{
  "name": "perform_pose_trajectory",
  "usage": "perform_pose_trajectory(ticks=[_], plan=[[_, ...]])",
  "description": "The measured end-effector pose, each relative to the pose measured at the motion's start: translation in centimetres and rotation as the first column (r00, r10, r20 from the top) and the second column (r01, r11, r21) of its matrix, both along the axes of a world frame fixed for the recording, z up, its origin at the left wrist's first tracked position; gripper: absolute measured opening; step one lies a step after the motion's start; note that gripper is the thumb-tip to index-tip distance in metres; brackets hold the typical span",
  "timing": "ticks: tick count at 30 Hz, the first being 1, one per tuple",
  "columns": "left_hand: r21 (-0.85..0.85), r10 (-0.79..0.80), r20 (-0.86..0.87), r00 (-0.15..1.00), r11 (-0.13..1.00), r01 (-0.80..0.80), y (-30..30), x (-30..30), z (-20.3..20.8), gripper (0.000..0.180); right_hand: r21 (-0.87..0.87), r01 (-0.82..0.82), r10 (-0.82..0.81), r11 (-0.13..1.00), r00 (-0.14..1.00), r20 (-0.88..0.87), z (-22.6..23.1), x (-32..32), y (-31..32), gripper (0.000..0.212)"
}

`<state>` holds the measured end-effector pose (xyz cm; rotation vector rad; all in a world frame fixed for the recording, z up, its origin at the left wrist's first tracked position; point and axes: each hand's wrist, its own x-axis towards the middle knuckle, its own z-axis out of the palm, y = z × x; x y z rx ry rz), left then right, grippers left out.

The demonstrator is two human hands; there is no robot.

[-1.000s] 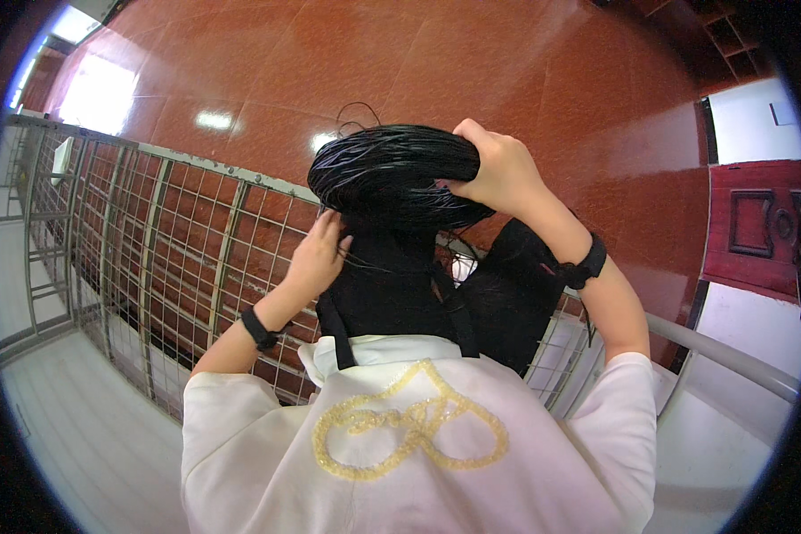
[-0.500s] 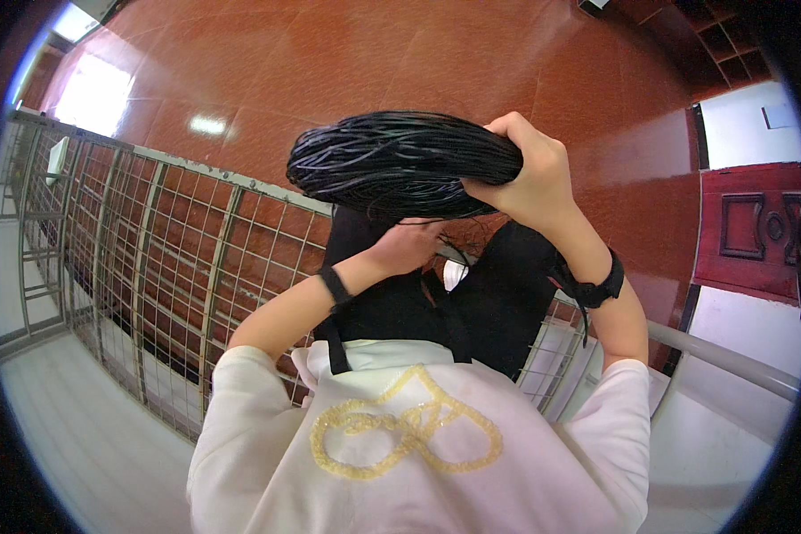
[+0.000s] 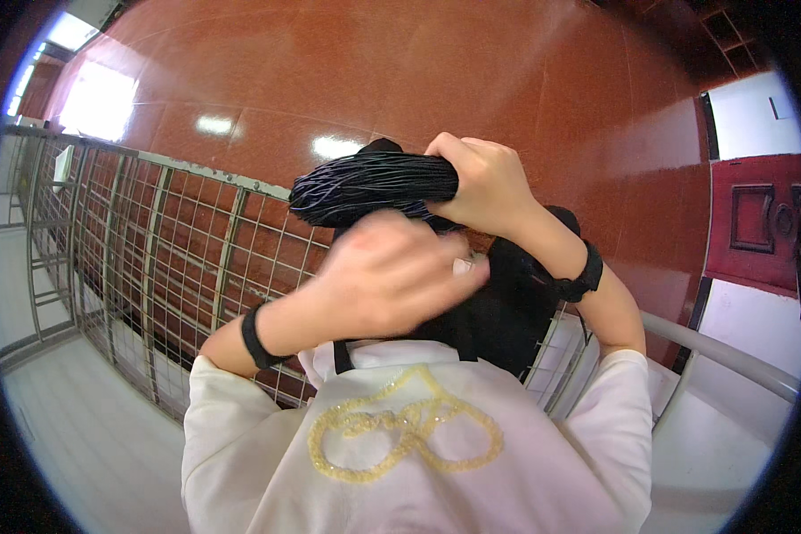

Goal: The person winds thin black wires around a thick coil of black cable held by hand, repeatedly looping the loose ends around the main bundle.

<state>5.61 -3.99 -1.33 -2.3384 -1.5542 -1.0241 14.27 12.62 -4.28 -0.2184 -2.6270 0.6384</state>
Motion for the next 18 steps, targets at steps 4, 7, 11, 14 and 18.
perform_pose_trajectory(ticks=[4,7,11,14,18], plan=[[-0.04,0.433,-0.032,0.901,0.9,-0.434,3.6,-3.6,2.0,0.067,-0.086,-0.037,0.041,0.996,0.998,0.042,-0.8,-0.8,-0.2,0.034],[-0.707,0.394,0.085,0.915,0.671,-0.224,4.7,-5.5,0.4,0.06,-0.022,-0.027,0.028,0.999,0.999,0.047,-0.7,-1.3,-0.5,0.035],[-0.693,0.422,-0.114,0.9,0.615,-0.376,5.4,-5.9,-0.7,0.04,-0.25,-0.056,0.083,0.967,0.992,0.099,-1.0,-1.1,0.9,0.048],[-0.68,0.398,-0.131,0.908,0.63,-0.375,5.0,-6.5,-0.6,0.041,-0.582,-0.106,0.182,0.806,0.981,0.073,-1.7,0.7,3.7,0.051],[-0.647,0.415,-0.027,0.909,0.686,-0.332,3.8,-8.0,-0.9,0.039,-0.8,0.053,0.143,0.598,0.975,0.172,-4.5,4.8,7.4,0.033]])
